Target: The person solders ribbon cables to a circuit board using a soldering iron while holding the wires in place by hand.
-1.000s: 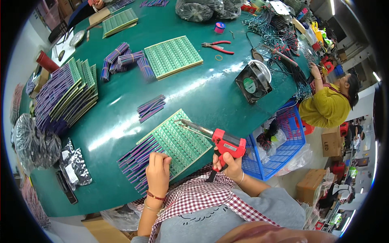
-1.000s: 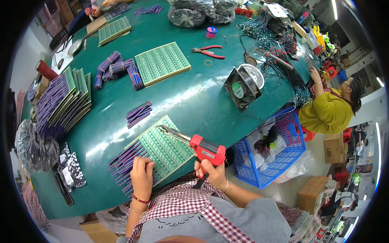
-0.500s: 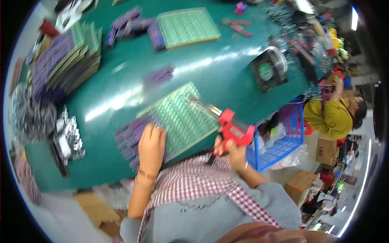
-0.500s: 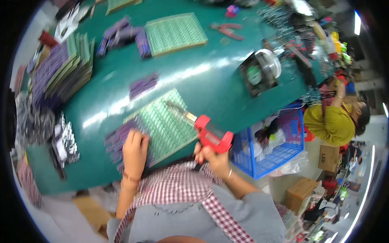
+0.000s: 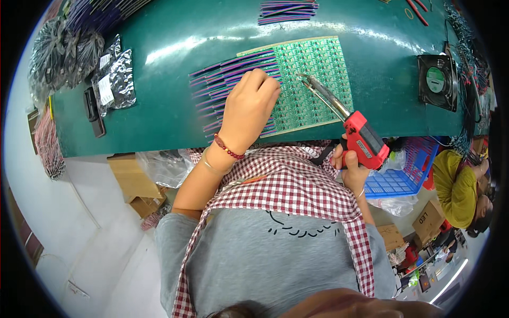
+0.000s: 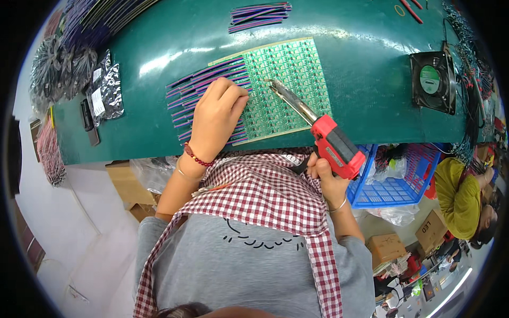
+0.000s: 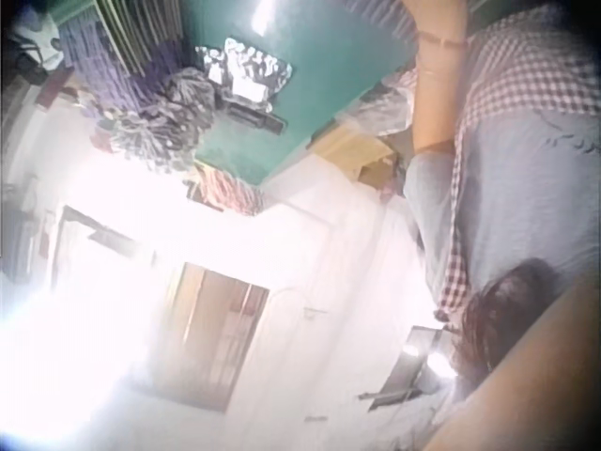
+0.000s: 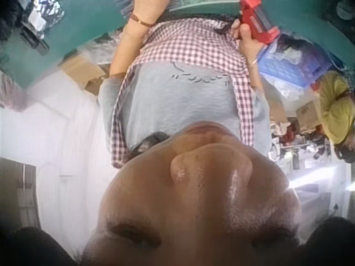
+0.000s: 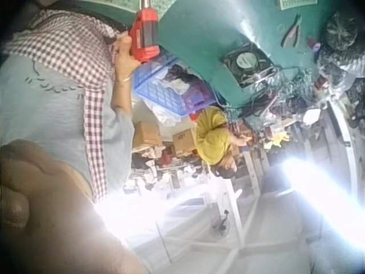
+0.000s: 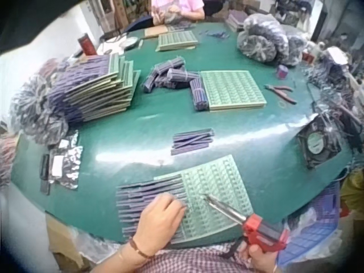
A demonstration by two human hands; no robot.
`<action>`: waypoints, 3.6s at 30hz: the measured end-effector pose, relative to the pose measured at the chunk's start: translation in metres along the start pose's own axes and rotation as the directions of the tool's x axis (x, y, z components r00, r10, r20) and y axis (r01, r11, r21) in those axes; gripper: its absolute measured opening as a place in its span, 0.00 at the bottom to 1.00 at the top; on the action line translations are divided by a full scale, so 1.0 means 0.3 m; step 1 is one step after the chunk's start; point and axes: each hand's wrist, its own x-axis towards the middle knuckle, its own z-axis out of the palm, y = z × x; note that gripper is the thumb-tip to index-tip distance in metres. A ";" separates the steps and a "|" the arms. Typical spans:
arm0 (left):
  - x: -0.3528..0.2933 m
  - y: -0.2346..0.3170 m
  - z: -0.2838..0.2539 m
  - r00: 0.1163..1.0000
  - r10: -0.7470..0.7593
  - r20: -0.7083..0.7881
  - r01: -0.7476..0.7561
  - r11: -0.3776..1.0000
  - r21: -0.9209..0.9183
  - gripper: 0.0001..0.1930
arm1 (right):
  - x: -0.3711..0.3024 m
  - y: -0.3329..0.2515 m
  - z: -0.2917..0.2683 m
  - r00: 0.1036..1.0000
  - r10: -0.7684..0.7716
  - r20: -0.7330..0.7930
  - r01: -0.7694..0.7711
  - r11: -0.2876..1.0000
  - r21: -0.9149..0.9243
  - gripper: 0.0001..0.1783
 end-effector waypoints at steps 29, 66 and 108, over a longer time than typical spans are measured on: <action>-0.014 -0.020 0.017 0.995 0.098 0.016 -0.099 0.992 0.080 0.07 | -0.022 0.037 -0.004 0.990 -0.105 0.090 0.120 0.976 -0.184 0.21; 0.000 -0.024 -0.007 0.990 0.108 0.091 -0.121 0.981 0.152 0.06 | -0.037 0.037 -0.042 0.990 -0.094 0.104 0.125 0.925 -0.359 0.13; 0.019 -0.024 -0.024 0.983 0.126 0.132 -0.148 0.975 0.168 0.02 | -0.014 -0.026 -0.022 0.941 -0.283 0.186 0.333 0.670 -0.664 0.15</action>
